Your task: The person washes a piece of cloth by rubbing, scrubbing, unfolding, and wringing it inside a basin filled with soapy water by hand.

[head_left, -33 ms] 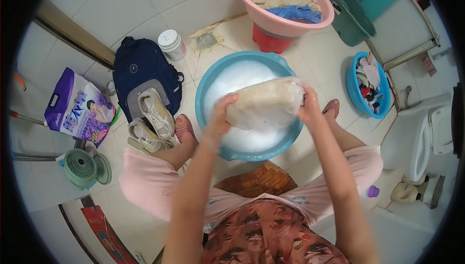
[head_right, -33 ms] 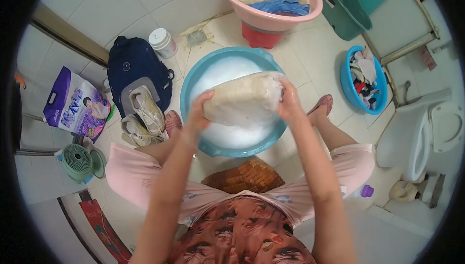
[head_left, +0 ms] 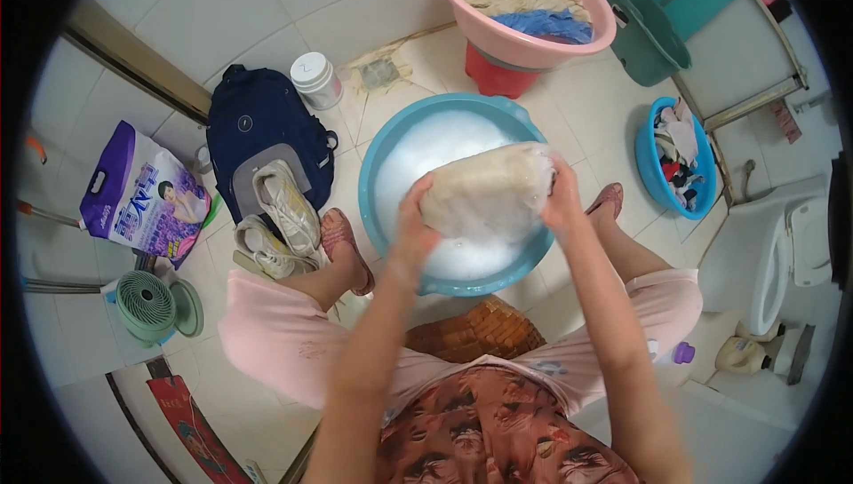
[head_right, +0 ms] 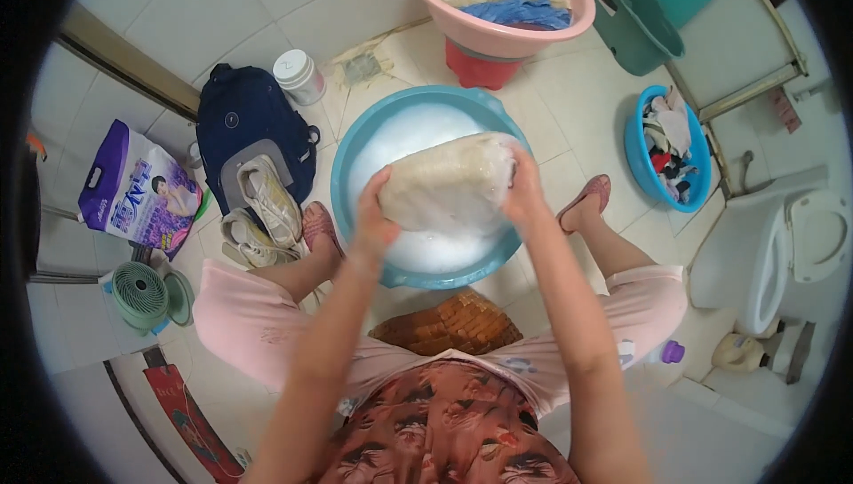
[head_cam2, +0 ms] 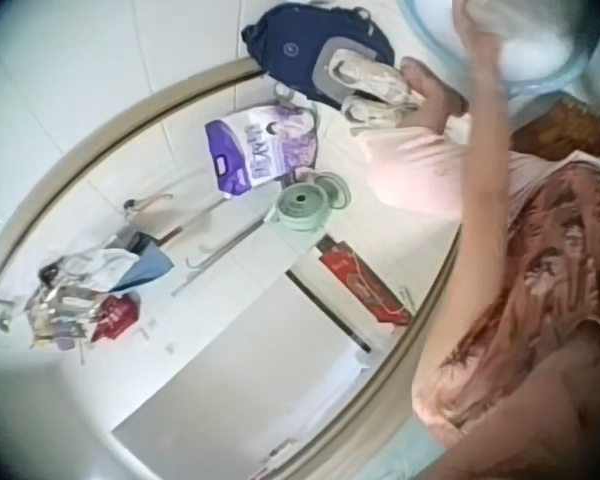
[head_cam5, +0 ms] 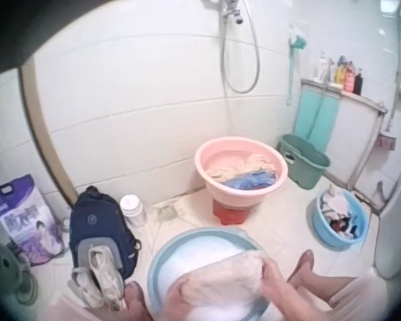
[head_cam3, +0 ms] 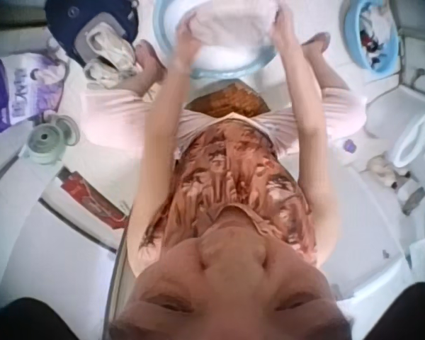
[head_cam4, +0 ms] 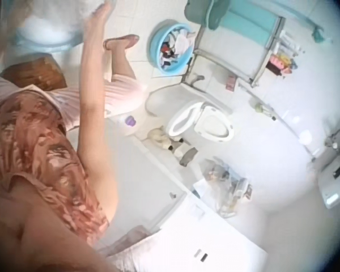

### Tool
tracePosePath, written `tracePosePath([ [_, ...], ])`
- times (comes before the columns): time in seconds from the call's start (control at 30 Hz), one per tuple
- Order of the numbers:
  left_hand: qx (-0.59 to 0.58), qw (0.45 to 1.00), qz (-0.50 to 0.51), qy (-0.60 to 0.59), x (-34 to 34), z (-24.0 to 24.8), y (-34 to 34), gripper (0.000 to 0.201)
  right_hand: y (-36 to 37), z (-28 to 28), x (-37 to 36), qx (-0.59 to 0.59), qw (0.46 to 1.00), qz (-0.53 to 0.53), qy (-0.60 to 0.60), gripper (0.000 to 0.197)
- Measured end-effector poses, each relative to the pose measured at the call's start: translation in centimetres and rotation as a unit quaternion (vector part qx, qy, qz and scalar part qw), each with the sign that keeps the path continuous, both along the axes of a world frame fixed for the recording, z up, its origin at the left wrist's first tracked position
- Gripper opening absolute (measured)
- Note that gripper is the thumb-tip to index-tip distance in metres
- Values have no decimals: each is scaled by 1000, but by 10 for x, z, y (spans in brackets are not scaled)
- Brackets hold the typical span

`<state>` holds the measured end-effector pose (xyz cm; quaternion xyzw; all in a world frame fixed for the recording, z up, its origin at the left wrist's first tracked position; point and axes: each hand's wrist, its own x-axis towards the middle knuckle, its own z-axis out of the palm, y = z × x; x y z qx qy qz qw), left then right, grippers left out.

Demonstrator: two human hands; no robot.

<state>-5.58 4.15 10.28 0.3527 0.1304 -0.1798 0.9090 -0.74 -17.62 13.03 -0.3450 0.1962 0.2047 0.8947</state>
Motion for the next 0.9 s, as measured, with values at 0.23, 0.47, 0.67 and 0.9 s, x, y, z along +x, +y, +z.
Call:
tracePosePath([
  [0.23,-118,958,114,-236,-39,-75,-57,45,85,-10,-98,-542,763,62,-347,36],
  [0.47,-183,952,160,188,-2,-65,-89,25,82,-18,-11,-668,686,-52,-283,22],
  [0.67,-66,982,111,138,13,-74,-40,23,101,-50,-74,-653,636,51,-408,20],
  [0.9,-30,983,119,135,12,-65,-51,27,101,-31,-42,-660,668,-19,-343,18],
])
